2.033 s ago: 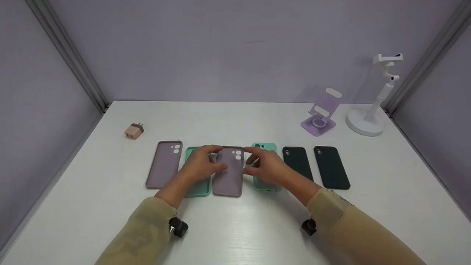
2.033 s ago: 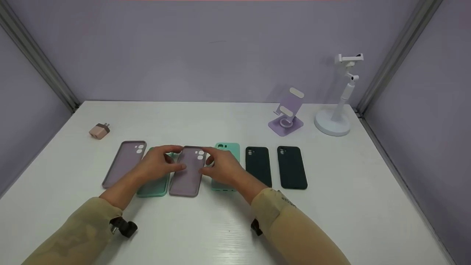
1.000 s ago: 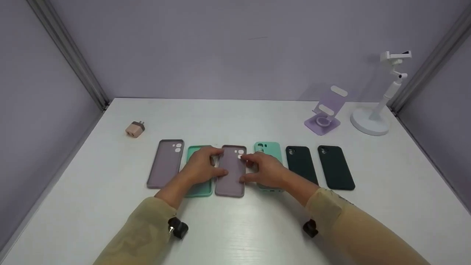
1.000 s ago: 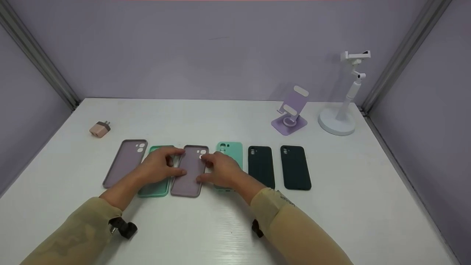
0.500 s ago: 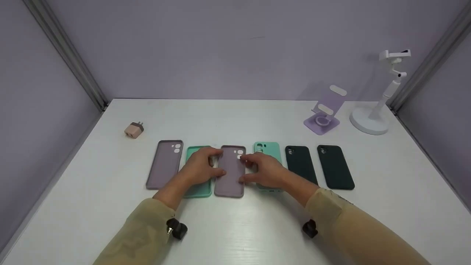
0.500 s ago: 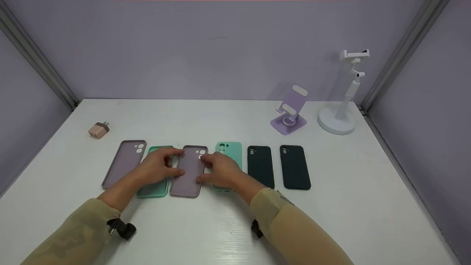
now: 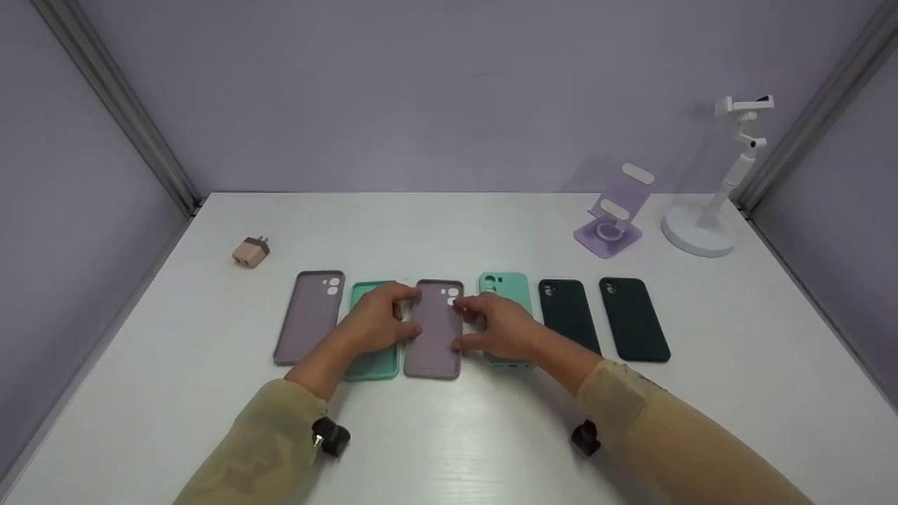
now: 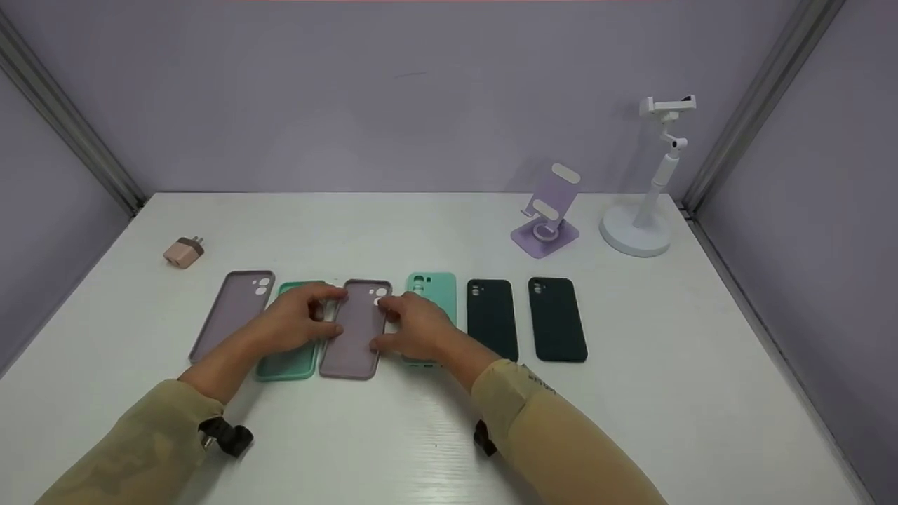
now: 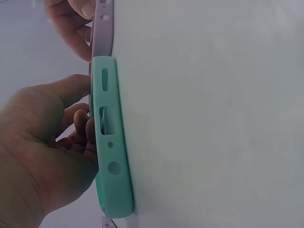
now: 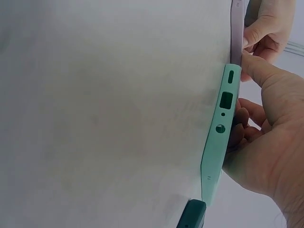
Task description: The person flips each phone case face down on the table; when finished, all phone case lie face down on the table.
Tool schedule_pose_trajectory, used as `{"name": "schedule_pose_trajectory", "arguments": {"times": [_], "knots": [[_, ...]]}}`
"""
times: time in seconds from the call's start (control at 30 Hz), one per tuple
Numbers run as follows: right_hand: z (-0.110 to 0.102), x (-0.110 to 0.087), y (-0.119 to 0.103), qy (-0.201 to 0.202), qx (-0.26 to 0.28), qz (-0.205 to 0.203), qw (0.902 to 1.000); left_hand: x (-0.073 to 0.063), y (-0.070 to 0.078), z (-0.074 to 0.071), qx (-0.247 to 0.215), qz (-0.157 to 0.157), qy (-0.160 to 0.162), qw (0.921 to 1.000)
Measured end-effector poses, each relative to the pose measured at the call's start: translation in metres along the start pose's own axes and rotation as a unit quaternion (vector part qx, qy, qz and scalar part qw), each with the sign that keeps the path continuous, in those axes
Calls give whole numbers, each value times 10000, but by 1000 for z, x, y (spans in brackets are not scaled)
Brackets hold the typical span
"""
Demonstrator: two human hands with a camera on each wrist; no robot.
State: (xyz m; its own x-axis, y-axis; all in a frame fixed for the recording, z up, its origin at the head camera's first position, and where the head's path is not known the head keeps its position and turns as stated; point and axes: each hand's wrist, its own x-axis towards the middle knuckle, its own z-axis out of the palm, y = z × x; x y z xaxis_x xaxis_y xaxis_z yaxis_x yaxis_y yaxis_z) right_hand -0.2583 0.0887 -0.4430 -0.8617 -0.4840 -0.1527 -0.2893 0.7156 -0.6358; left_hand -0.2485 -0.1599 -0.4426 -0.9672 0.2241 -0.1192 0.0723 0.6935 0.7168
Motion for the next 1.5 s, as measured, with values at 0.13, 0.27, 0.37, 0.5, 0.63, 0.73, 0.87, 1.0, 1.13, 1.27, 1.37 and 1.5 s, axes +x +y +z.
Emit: {"name": "schedule_pose_trajectory", "arguments": {"times": [0.13, 0.27, 0.37, 0.5, 0.63, 0.73, 0.87, 1.0, 1.13, 1.27, 1.37, 1.5], "knots": [[-1, 1, -2, -42, -31, 25, 10000, 0, 4, -4, 2, -74, -93, 9999], [-2, 2, -3, -85, -56, 56, 9999, 1, 12, -10, -6, -88, -105, 9999], [-3, 3, -3, -90, -103, -4, 9999, 0, 18, -13, -32, -47, -83, 9999], [-4, 4, -2, -23, -259, -175, 9995, -3, 23, -13, -167, 47, 11, 9998], [-4, 4, -5, 49, -444, -145, 9989, -5, 26, -12, -415, 92, 170, 9990], [-3, 4, -7, 142, -631, -142, 9978, -5, 26, -11, -609, 111, 280, 9977], [-2, 3, -9, 261, -786, -388, 9958, -4, 26, -10, -801, 102, 370, 9960], [-1, 4, -11, 258, -675, -592, 9956, -4, 26, -9, -905, 86, 438, 9949], [-1, 4, -12, 161, -471, -407, 9979, -5, 25, -8, -1019, 47, 480, 9936], [-2, 5, -13, 73, -234, -112, 9996, -5, 25, -7, -1233, -29, 496, 9911], [-4, 6, -15, 26, -1, 40, 10000, -4, 24, -7, -1553, -64, 486, 9867], [-11, 7, -15, -117, 815, 219, 9964, -3, 23, -6, -2099, 39, 399, 9769]]}}
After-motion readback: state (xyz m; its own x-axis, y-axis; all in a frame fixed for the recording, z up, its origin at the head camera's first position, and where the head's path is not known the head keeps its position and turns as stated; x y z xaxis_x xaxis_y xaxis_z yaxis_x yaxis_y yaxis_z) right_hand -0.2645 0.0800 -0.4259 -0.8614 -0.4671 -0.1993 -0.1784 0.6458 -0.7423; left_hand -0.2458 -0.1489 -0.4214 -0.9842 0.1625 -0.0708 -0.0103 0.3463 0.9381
